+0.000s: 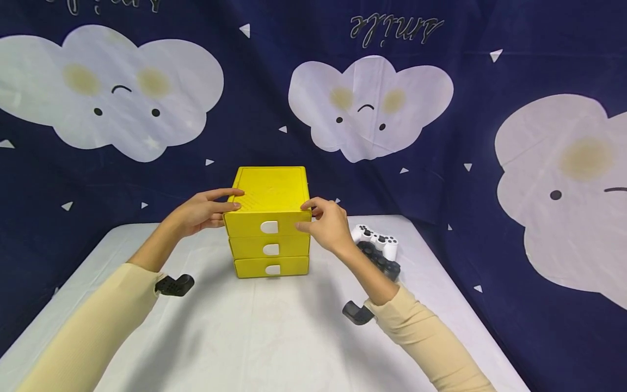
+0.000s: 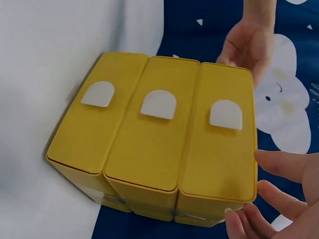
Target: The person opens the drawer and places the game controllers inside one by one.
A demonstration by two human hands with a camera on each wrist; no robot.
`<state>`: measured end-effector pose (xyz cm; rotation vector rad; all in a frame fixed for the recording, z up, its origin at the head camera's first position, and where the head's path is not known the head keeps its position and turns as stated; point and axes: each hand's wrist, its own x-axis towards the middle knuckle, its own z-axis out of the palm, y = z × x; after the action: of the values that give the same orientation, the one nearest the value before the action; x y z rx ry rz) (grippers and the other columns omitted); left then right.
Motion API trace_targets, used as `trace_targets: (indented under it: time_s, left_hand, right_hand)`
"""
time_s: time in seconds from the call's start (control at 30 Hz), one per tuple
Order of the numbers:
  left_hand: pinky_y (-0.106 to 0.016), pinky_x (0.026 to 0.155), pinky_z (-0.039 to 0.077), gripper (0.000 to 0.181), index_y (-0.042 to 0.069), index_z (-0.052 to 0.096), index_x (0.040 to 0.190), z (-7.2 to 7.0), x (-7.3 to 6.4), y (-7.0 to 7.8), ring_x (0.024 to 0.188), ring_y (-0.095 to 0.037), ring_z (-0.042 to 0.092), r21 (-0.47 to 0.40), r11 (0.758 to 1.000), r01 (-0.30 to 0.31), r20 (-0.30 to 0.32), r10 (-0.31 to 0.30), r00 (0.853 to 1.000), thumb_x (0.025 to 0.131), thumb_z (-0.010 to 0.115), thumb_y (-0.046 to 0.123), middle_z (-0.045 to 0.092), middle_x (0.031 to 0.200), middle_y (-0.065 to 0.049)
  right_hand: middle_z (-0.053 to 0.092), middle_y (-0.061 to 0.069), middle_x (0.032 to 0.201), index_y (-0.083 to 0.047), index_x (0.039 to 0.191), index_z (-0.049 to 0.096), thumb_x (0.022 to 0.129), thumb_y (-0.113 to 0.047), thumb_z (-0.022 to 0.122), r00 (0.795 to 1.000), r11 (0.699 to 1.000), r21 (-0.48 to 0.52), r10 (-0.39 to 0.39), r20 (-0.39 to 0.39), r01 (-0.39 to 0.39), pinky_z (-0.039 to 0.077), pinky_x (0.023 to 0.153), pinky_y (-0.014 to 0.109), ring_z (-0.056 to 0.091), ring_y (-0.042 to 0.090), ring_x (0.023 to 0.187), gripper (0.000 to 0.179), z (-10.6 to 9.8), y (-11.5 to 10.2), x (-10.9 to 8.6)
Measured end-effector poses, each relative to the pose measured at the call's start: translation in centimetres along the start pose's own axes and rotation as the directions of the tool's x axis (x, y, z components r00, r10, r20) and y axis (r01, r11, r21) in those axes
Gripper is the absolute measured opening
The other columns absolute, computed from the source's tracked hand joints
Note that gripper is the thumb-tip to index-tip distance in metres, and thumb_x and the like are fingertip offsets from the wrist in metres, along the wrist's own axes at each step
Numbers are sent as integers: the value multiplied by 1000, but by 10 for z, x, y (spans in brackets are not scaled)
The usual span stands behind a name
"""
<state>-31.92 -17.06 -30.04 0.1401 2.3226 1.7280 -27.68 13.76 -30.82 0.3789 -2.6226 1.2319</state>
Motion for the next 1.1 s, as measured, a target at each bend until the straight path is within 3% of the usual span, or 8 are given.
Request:
trace_targets:
  time_s: [0.13,0.33,0.63,1.1]
  left_hand:
    - [-23,81,54,56,23,49,151,0,-1,0,98,-18,63,4,1000,-2,0,2,1000,99,68,25,50,148,-11]
    - [-23,80,54,54,23,49,151,0,-1,0,99,-18,62,6,1000,2,-7,-2,1000,100,67,25,50,148,-10]
    - [-22,74,49,53,23,50,150,-1,1,-1,86,-15,58,-19,1000,1,6,-1,1000,100,67,25,52,141,-10]
    - [-21,68,45,52,24,50,150,-1,1,0,77,-13,54,-33,999,5,8,-5,1000,100,66,24,54,128,-7]
  right_hand:
    - [69,10,115,-17,116,73,84,-21,84,1000,1000,4,0,-2,0,53,90,46,62,29,108,34,-2,-4,-5]
    - [74,10,105,-10,111,76,84,-16,83,995,996,39,-81,55,78,57,82,39,68,24,94,29,9,-1,-8]
    - [77,5,94,-9,107,78,81,-14,84,987,997,55,-58,152,50,58,77,34,71,19,86,27,29,6,-7]
    - [78,9,103,-8,107,79,79,-14,85,975,999,31,-19,221,12,59,83,35,72,22,99,30,61,14,-4]
